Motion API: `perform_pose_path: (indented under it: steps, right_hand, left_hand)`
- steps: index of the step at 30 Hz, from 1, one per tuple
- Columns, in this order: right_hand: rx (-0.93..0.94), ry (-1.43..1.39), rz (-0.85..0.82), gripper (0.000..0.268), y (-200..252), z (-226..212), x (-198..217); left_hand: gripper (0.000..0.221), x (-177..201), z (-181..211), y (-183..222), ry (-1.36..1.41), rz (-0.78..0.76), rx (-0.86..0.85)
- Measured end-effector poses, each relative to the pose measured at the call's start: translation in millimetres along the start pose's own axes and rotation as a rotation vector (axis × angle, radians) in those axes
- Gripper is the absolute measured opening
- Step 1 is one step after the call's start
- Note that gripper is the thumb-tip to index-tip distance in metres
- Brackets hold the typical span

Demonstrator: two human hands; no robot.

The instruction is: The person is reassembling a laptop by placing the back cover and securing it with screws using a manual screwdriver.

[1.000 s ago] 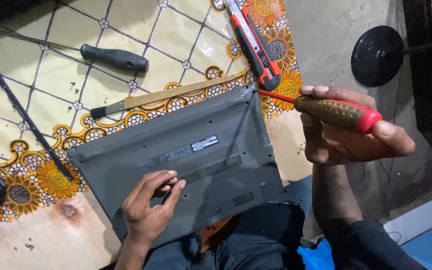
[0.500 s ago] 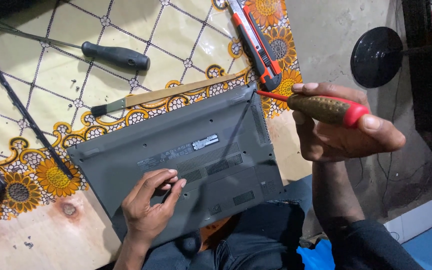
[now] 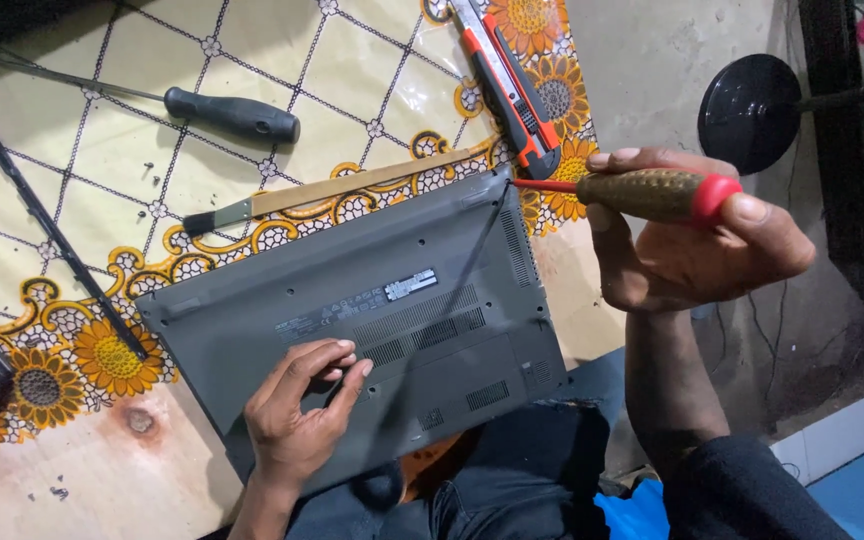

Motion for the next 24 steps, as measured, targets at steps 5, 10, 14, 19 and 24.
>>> perform_pose_path:
  steps: [5,10,14,19,24]
  right_hand:
    - [0.025,-0.015,-0.032,0.06,0,0,1]
    - [-0.1,-0.124,-0.073,0.052,-2,1,3]
    - [-0.241,-0.03,0.024,0.018,-19,6,17]
    - [-0.108,0.15,-0.02,0.033,-33,5,19]
    - [-0.123,0.088,-0.148,0.015,-41,-12,6]
  left_hand:
    - [0.02,0,-1,0,-0.003,0.003,0.017]
    - [0.02,-1,-2,2,-0.018,-0.022,0.009]
    - [0.021,-1,2,0,-0.022,-0.007,-0.023]
    - [0.02,-1,1,1,-0.031,-0.012,-0.013]
    - [0.022,0,3,1,0.003,0.0,-0.026]
Point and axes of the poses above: each hand's wrist, its own y-axis away from the middle knuckle, its own x-axis out of the back of the hand, z = x × y, the point moved 6 cm from there along -y, towards the middle knuckle, and after that the axes turned 9 degrees about y, right-handed, at the moved point
